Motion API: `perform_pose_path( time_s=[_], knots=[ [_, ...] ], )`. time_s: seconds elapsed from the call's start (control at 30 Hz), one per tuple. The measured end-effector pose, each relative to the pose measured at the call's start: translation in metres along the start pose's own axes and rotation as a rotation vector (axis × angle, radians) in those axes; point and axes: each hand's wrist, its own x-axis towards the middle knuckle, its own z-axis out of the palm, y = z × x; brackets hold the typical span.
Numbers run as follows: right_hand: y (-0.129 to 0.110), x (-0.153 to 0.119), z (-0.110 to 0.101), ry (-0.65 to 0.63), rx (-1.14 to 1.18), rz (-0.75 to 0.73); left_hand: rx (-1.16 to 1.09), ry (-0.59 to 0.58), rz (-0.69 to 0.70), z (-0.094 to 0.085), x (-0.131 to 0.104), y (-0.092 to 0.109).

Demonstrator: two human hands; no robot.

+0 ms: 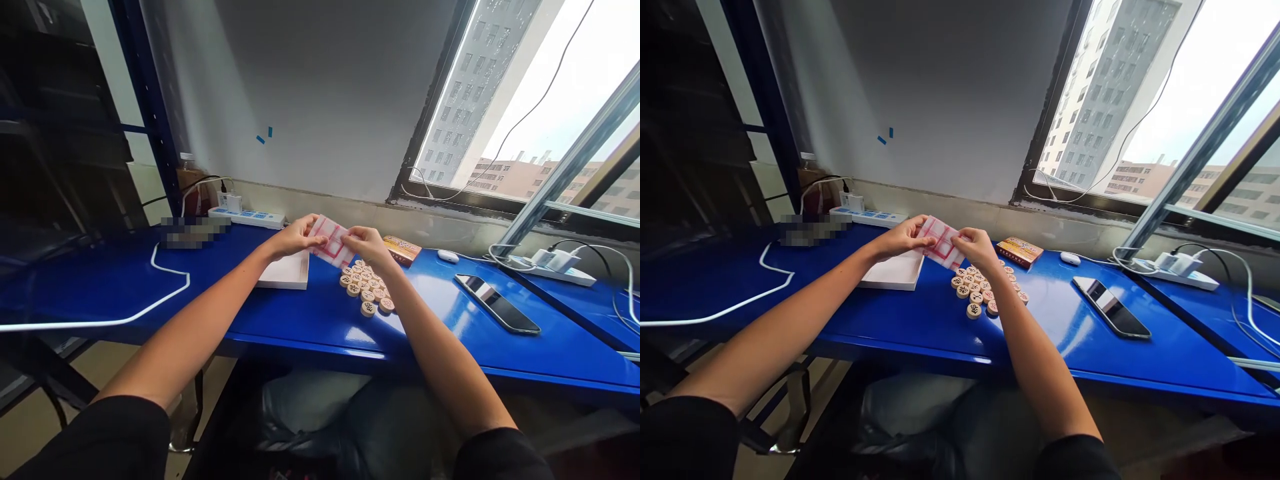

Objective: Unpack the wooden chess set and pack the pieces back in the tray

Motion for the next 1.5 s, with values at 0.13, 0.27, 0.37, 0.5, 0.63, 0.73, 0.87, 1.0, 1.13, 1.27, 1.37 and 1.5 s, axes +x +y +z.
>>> perform_pose_path(
  time_s=[0.13,0.27,0.37,0.5,0.63,0.73,0.87,1.0,1.13,1.27,1.37,1.5],
  knots=[
    [0.004,0.005,-0.008,0.044,0.083,-0.021,0.023,0.001,-0.014,-0.003,0.002,-0.007],
    [0.003,0.004,-0.009,-0.06,0.094,0.014,0.044,0.043,-0.03,-0.005,0.001,-0.008],
    [0.001,0.002,-0.007,-0.112,0.072,0.028,0.053,0.056,-0.036,-0.004,0.0,-0.006],
    [-0.002,-0.002,-0.006,-0.161,0.05,0.038,0.06,0.076,-0.018,-0.002,0.0,-0.002],
    [-0.006,-0.004,-0.006,-0.231,0.063,0.055,0.061,0.156,0.018,0.0,0.0,0.0],
    [-0.008,-0.004,-0.006,-0.291,0.103,0.063,0.052,0.196,0.036,-0.001,0.0,0.002],
    [-0.01,-0.006,-0.006,-0.295,0.07,0.069,0.043,0.173,0.015,-0.001,-0.001,0.005],
    [-0.008,-0.005,-0.007,-0.212,0.019,0.074,0.043,0.165,0.002,-0.002,-0.001,0.006],
    [-0.004,-0.002,-0.008,-0.156,0.049,0.062,0.054,0.134,0.0,-0.004,-0.001,0.005],
    [-0.001,0.0,-0.009,-0.109,0.086,0.051,0.083,0.133,-0.034,-0.004,-0.001,0.002],
    [-0.002,0.0,-0.009,-0.082,0.084,0.049,0.104,0.159,-0.04,-0.002,0.0,0.0],
    [-0.005,-0.001,-0.008,-0.07,0.07,0.055,0.112,0.197,-0.018,-0.001,0.0,0.001]
  ],
)
